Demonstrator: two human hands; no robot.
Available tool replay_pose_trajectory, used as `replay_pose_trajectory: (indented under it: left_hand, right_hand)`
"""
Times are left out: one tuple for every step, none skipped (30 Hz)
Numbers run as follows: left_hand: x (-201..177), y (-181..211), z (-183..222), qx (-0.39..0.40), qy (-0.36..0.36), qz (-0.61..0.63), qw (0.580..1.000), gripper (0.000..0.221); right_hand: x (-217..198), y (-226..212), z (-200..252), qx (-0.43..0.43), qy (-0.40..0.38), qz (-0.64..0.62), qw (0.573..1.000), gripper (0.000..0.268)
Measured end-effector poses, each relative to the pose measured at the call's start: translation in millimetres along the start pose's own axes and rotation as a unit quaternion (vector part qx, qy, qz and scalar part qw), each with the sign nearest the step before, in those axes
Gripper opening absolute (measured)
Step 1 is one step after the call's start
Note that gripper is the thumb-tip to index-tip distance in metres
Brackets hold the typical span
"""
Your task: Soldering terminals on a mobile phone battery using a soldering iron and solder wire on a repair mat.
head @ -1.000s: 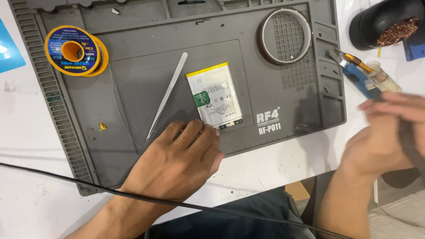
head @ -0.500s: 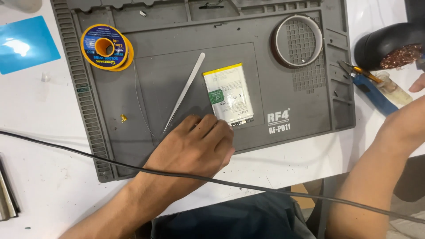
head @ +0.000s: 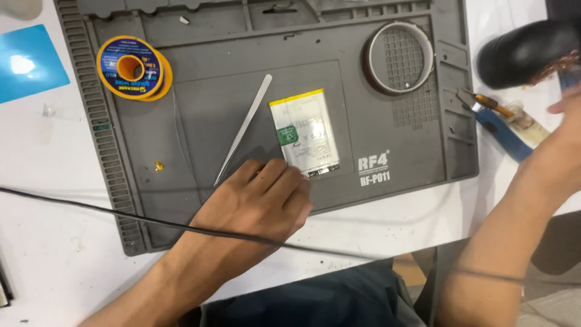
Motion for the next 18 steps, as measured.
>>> replay_pose_trajectory:
  left_hand:
    - [0.1, 1.5, -0.1, -0.001, -0.005, 0.018, 1.000, 0.020]
    - [0.1, 1.8, -0.4, 0.004, 0.001, 0.023, 1.000, 0.020]
    - [0.4, 0.2, -1.5, -0.006, 0.011, 0.033, 0.999, 0.018]
    - [-0.1, -1.7, -1.6, -0.015, 0.021, 0.043, 0.999, 0.016]
    - [-0.7, -2.1, -0.7, -0.021, 0.016, 0.030, 0.999, 0.016]
    - [-2.5, -2.4, 0.3, -0.011, 0.024, 0.009, 1.000, 0.020]
    - [0.1, -2.5, -3.1, 0.006, 0.036, 0.010, 0.999, 0.025]
    - [-1.6, -0.6, -3.1, 0.007, 0.035, 0.020, 0.999, 0.025]
    - [-2.6, -0.7, -2.8, 0.003, 0.031, 0.019, 0.999, 0.031]
    - [-3.3, -0.1, -2.7, -0.002, 0.028, 0.018, 0.999, 0.037]
    - [-5.4, 1.3, -1.9, 0.003, 0.028, 0.033, 0.999, 0.037]
    - [-7.1, 1.5, -1.6, -0.007, 0.032, 0.048, 0.998, 0.036]
    - [-6.0, -1.7, -2.9, -0.015, 0.044, 0.048, 0.998, 0.035]
    - [0.5, -2.8, -6.1, -0.010, 0.053, 0.050, 0.997, 0.035]
    - [-1.7, -0.8, -3.6, -0.002, 0.049, 0.048, 0.998, 0.036]
    - [-3.9, 0.7, -0.9, 0.005, 0.045, 0.046, 0.998, 0.037]
    - [-6.0, 2.6, -2.4, 0.008, 0.044, 0.059, 0.997, 0.037]
    - [-6.6, 3.3, -4.1, 0.002, 0.031, 0.062, 0.998, 0.037]
  right_hand:
    - [-1.5, -17.4, 0.4, -0.017, -0.008, -0.016, 1.000, 0.008]
    - [3.2, -33.1, 1.8, -0.021, -0.003, -0.010, 1.000, 0.008]
    - [2.6, -50.0, 3.7, -0.042, 0.063, -0.039, 0.996, 0.005]
    - [2.8, -67.4, 7.1, -0.065, 0.128, -0.067, 0.987, 0.010]
    - [6.2, -53.1, 3.9, -0.061, 0.123, -0.079, 0.987, 0.010]
    - [12.4, -38.2, 0.9, -0.036, 0.092, -0.085, 0.992, 0.005]
    - [2.4, -24.4, -4.5, -0.014, 0.066, -0.067, 0.995, 0.005]
    - [-7.7, -26.1, 2.1, -0.012, 0.067, -0.057, 0.996, 0.005]
    - [-3.2, -26.5, 4.3, -0.025, 0.061, -0.030, 0.997, 0.001]
    - [0.7, -26.3, 6.4, -0.037, 0.055, -0.003, 0.998, 0.006]
    - [0.7, -36.7, 8.7, -0.036, 0.058, 0.012, 0.998, 0.006]
    - [-6.8, -47.1, 10.7, -0.044, 0.197, -0.046, 0.978, 0.008]
    - [-3.1, -55.1, 8.4, -0.062, 0.334, -0.117, 0.933, 0.012]
    - [-8.9, -55.2, 1.5, -0.070, 0.341, -0.117, 0.930, 0.012]
    - [-3.5, -53.9, 1.6, -0.028, 0.265, -0.069, 0.961, 0.004]
    - [2.5, -52.1, 2.9, 0.013, 0.186, -0.020, 0.982, 0.010]
    - [-7.5, -48.4, 6.3, 0.013, 0.188, -0.007, 0.982, 0.010]
    - [-23.3, -46.5, 11.1, -0.027, 0.295, -0.077, 0.952, 0.005]
Point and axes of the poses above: each hand's wrist, its own z-axis away from the middle knuckle, its own x-axis out of the palm, y = z × x, the point moved 3 cm from there along -z, towards the middle knuckle, and after that the axes turned 13 degrees about y, right-handed, at the moved point
